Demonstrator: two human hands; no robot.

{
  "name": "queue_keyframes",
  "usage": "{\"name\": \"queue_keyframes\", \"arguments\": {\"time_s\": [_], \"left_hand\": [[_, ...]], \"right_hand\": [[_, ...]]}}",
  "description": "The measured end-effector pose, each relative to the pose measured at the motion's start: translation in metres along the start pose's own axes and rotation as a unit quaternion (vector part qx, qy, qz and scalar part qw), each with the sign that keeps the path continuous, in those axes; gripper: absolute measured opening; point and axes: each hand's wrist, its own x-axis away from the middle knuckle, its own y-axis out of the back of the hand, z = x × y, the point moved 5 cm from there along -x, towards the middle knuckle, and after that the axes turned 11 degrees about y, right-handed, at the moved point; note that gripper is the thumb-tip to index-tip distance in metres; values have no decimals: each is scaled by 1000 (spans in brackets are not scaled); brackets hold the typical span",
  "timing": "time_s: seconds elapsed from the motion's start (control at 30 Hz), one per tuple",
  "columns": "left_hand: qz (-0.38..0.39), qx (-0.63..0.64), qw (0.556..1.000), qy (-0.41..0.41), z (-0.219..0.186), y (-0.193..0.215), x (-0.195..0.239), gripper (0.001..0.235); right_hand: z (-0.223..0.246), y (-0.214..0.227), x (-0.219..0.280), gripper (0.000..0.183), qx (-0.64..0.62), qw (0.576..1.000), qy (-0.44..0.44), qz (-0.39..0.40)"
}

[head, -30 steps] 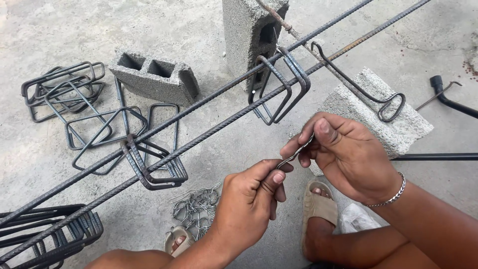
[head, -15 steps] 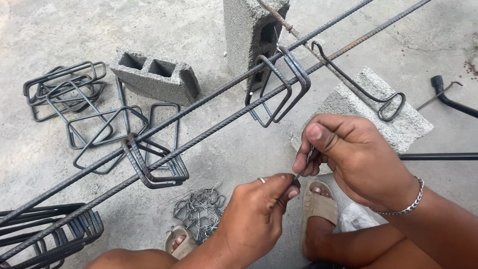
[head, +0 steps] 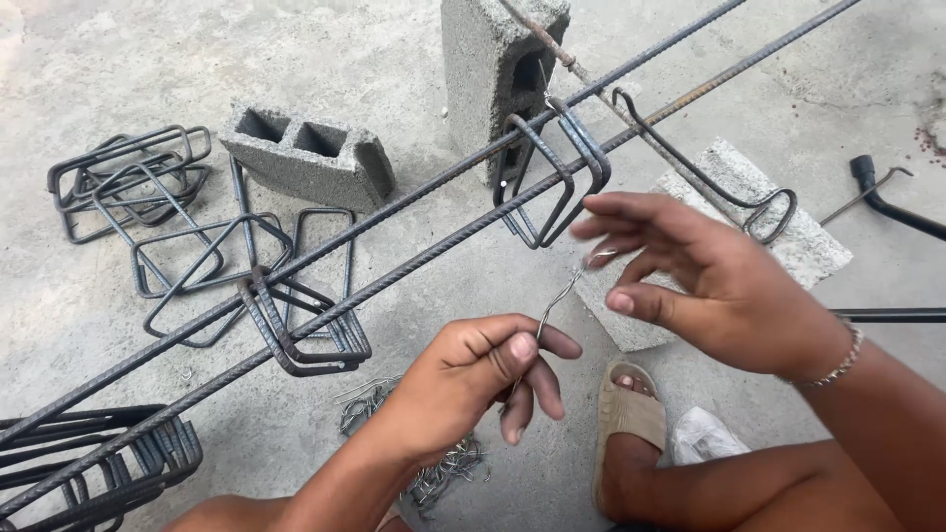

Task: Tying metal stirrups to rebar rods using wire ties and a hook tool to assemble a reinforcement cage.

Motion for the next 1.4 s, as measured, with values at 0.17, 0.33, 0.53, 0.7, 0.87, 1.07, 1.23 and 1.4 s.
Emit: {"name": "queue_keyframes", "arguments": {"time_s": [0.17,0.33,0.53,0.7,0.87,1.07,1.23,1.4], "left_hand": [[15,47,999,22,10,-5,-9,35],[-19,56,997,55,13,-6,-12,35],[-24,146,988,42,20,-11,-11,38],[-30,140,988,50,26,-20,-6,32],[-24,90,994,63,27,-26,0,33],[-73,-9,996,52,13,-12,-6,29],[-142,-135,976,98,10,-2,-8,26],[-141,-150,976,67,16,-8,-9,22]], "right_hand": [[-20,-12,5,35,-105,992,-62,-36],[-21,-16,5,25,-87,994,-47,-54],[-15,-35,5,32,-148,989,10,-12],[-9,-36,7,34,-125,991,-12,-46],[-4,-33,7,33,-155,985,-56,-41],[-6,-26,-2,31,-58,996,-39,-52],[-15,-6,-2,26,10,993,-39,-115],[-33,-20,3,25,-28,990,-134,-28]]}}
